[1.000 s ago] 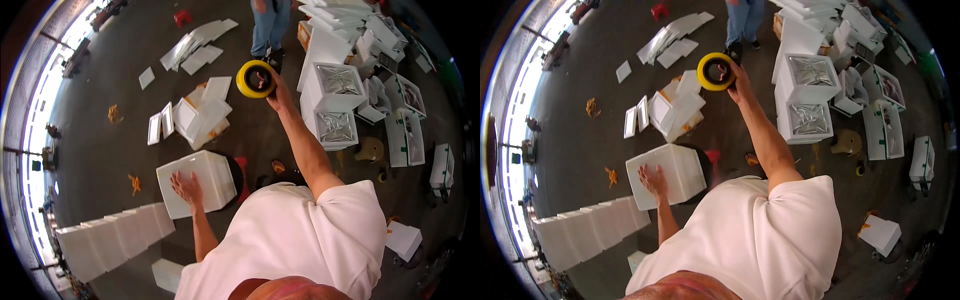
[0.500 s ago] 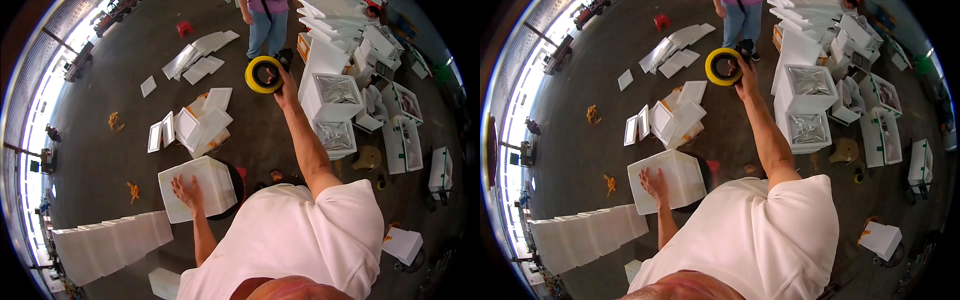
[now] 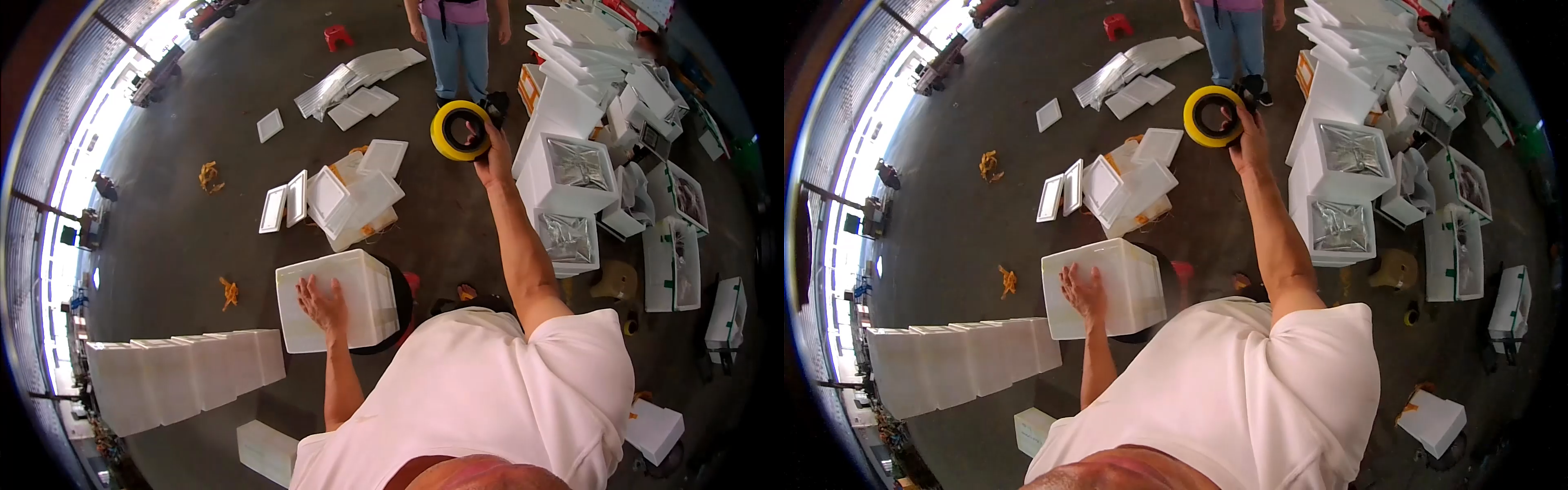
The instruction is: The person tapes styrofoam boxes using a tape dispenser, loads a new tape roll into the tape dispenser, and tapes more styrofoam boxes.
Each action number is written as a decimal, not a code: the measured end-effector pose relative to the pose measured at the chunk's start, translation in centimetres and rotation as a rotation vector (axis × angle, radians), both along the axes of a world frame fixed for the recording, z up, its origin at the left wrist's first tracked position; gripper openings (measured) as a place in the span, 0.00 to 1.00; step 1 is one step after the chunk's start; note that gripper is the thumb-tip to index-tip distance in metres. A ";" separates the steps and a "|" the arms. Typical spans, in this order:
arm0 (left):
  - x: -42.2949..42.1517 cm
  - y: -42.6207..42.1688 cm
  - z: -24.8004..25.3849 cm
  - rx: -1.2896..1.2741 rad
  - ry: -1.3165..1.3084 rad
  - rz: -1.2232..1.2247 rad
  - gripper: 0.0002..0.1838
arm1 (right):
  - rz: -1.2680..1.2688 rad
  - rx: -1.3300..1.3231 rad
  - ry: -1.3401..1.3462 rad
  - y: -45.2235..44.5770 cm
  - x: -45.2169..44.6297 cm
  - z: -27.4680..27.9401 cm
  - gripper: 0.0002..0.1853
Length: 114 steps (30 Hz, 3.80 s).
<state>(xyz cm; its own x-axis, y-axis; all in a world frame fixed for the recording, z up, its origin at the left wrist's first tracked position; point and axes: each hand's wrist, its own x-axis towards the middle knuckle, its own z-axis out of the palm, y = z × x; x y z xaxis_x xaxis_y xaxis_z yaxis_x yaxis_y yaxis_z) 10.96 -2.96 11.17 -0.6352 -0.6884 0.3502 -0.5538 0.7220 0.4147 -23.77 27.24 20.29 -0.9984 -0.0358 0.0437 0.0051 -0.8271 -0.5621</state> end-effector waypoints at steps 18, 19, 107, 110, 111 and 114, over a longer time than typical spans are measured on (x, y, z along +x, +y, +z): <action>0.0 -0.1 -0.1 -0.001 -0.003 0.002 0.30 | 0.010 -0.052 0.016 -0.6 0.3 0.5 0.16; -0.1 -0.3 -0.1 -0.005 0.004 0.008 0.30 | 0.012 -0.053 0.020 -0.8 0.2 0.5 0.16; 47.8 -26.7 5.2 1.625 1.513 0.076 0.29 | 1.020 -0.097 0.337 -34.8 49.5 4.7 0.44; 57.5 -30.4 -0.3 1.681 1.444 -0.045 0.33 | 1.247 -0.032 0.308 -40.0 53.1 2.3 0.41; 60.5 -34.2 -3.0 1.731 1.506 0.087 0.35 | 1.273 -0.076 0.182 -42.7 55.2 0.8 0.40; 65.6 -40.1 -10.6 1.631 1.475 0.585 0.39 | 1.312 0.042 0.152 -51.7 59.3 -9.6 0.39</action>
